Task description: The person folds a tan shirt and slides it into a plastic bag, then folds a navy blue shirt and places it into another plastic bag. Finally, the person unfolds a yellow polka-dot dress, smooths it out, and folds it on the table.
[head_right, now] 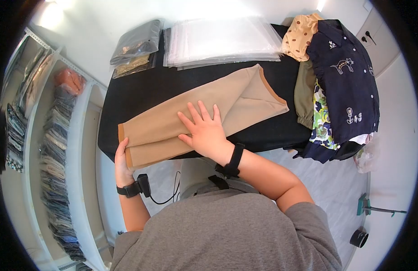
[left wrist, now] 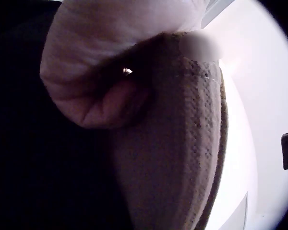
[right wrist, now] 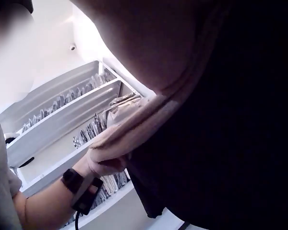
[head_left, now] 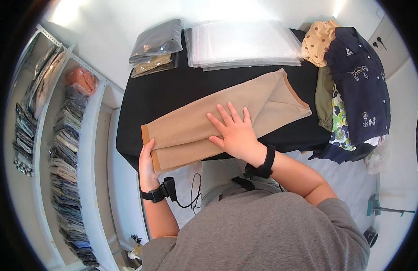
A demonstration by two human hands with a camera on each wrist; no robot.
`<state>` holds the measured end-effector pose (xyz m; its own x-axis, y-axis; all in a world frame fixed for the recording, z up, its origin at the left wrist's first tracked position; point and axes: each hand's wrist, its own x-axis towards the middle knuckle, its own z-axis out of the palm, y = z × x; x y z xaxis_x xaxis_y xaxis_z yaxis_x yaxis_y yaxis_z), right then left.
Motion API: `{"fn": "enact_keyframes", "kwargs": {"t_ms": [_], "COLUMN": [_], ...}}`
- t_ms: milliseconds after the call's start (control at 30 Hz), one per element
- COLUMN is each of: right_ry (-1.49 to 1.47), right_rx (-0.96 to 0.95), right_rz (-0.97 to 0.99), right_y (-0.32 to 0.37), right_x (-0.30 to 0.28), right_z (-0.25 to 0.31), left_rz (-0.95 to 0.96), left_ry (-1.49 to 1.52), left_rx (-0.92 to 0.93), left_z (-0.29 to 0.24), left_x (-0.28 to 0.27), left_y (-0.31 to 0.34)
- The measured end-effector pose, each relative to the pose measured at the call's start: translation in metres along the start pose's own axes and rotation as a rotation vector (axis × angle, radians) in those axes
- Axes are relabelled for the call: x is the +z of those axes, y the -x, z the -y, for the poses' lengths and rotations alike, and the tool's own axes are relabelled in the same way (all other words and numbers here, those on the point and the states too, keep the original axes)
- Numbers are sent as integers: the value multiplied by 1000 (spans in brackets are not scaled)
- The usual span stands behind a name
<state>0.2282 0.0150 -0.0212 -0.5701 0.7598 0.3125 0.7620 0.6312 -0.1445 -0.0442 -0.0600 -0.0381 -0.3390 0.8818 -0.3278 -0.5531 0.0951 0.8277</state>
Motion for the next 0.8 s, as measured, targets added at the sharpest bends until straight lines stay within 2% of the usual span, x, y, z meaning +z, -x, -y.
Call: {"fn": "enact_keyframes", "kwargs": {"t_ms": [233,333,400,533,633,700,733,800], "right_ry": [-13,-9,-107,-177,-36,-126,-117,-786], "right_rx": [-8,-24,-56,-25,62,-57,-50,-4], "right_rz": [9,-1,70,28,-7,-31,-39,59], "right_y": [2,6,6,9,23,28,28,32], "right_x": [5,3,-2,-23,-15,-16,-21,-37], "right_z": [-6,-9,-12,-46,-68,-78,-88,-114], "left_rz": [77,87,136,235,340,489,499,638], "left_ry": [10,-37,-87,-148,-153,-271,-288,-360], "left_rx": [106,155,174,197,202,178,150,103], "left_z": [-17,-35,-48,-71,-68,-62,-54,-33], "left_x": [23,49,68,139,201,237,260,290], "left_y": [11,17,18,26,28,17,14,-5]}}
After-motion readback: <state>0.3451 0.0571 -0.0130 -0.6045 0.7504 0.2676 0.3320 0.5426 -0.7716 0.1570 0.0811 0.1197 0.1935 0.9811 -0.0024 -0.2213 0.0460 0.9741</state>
